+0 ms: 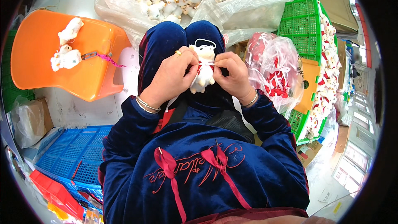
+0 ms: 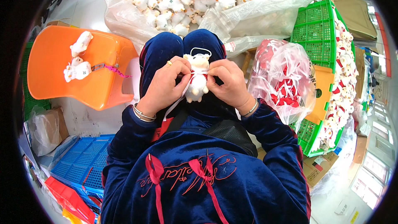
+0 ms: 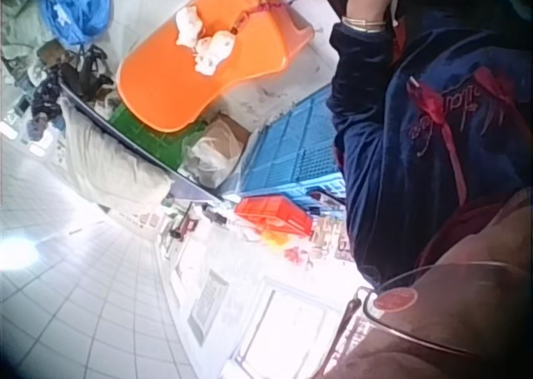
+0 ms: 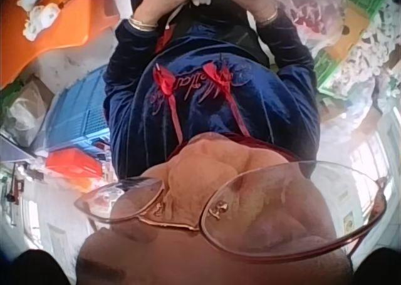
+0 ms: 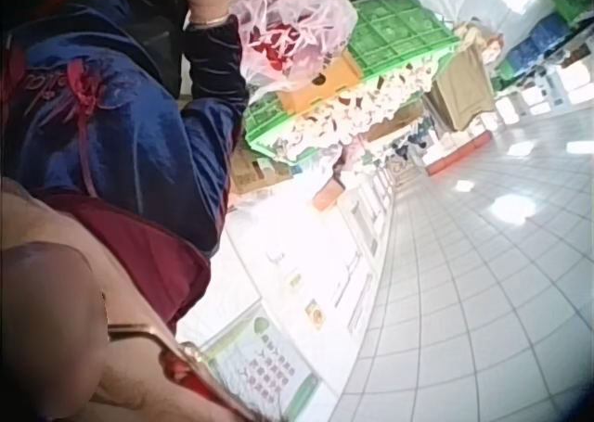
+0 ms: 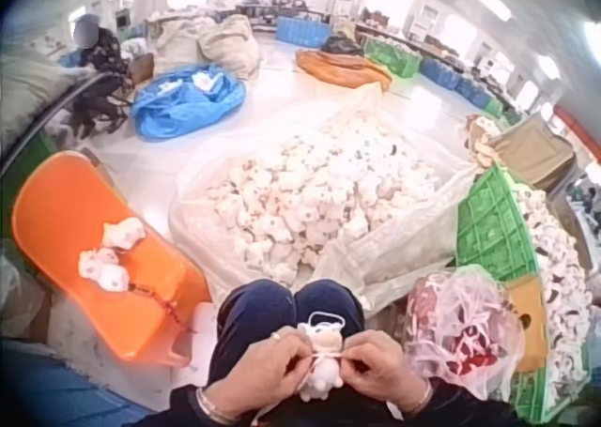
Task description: The person ties red and white ribbons around small white plush toys, forming bows and adjusting them. They handle the toys one at a time, placing finished items on an orange stool nearby.
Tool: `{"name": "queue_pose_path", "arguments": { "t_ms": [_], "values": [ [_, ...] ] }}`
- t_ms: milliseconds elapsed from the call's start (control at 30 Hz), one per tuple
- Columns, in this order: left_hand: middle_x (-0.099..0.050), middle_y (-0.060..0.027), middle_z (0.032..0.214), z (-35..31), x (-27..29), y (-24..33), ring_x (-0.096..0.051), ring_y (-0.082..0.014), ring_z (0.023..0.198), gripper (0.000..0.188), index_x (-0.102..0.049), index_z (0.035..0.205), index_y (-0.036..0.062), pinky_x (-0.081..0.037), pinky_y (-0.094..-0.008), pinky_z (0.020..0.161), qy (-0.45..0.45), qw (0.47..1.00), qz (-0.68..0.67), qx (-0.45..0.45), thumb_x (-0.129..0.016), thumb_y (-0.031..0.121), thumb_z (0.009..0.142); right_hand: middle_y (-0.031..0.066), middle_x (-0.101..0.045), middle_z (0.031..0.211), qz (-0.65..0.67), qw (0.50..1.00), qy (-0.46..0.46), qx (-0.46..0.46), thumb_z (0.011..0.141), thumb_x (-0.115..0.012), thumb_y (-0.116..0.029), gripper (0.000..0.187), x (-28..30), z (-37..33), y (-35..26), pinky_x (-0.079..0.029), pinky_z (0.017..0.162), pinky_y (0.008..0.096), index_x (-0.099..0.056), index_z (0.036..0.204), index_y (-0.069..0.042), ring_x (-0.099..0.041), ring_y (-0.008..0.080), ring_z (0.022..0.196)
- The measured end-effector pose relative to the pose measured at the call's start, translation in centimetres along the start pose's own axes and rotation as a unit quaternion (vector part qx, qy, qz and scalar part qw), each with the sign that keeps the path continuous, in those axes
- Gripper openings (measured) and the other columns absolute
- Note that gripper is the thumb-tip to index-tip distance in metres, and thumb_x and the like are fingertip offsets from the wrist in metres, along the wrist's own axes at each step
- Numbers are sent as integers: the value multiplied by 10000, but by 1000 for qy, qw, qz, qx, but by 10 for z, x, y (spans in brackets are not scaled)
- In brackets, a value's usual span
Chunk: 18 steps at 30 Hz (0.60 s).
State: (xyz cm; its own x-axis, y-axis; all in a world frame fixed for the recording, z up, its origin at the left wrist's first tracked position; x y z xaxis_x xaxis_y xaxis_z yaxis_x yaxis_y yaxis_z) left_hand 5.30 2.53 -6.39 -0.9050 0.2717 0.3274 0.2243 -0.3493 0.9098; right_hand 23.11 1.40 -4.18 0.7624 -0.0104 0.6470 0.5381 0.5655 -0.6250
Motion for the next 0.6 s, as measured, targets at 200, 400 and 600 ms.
{"name": "queue_pose_path", "arguments": {
  "t_ms": [200,400,600],
  "values": [
    [-652,-106,951,-3,1,-26,-644,-154,851,72,-638,1016,-8,-521,-277,758,2,982,-134,131,-635,53,976,44,-583,760,149,953,5,-262,1043,-582,-192,264,13,-26,32,-463,695,294,-637,861,-8,-562,153,726],
    [-565,-72,865,6,-2,-9,-560,-164,751,225,-622,823,-9,-479,-290,685,-7,988,-75,132,-774,138,898,-27,-538,676,306,834,-68,-455,1121,-425,-433,589,-12,-40,44,-377,617,229,-736,916,24,-499,70,664],
    [-583,-99,906,5,0,-5,-601,-227,784,251,-633,838,-9,-508,-338,711,-37,986,-31,159,-811,168,851,-51,-616,770,344,829,-22,-440,1017,-688,-281,305,-19,-21,49,-370,608,213,-732,909,1,-486,23,692]
  ]
}}
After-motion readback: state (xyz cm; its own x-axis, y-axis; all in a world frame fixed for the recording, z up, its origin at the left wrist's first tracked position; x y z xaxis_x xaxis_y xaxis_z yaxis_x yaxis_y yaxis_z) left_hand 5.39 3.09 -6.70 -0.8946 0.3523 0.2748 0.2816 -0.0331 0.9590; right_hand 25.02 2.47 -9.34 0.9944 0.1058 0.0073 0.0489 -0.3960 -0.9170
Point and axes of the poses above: each hand's wrist, its own z-axis towards the middle knuckle, its own x-axis out of the back of the hand, y = z × x, the point moved 7 cm from there along z, towards the middle knuckle
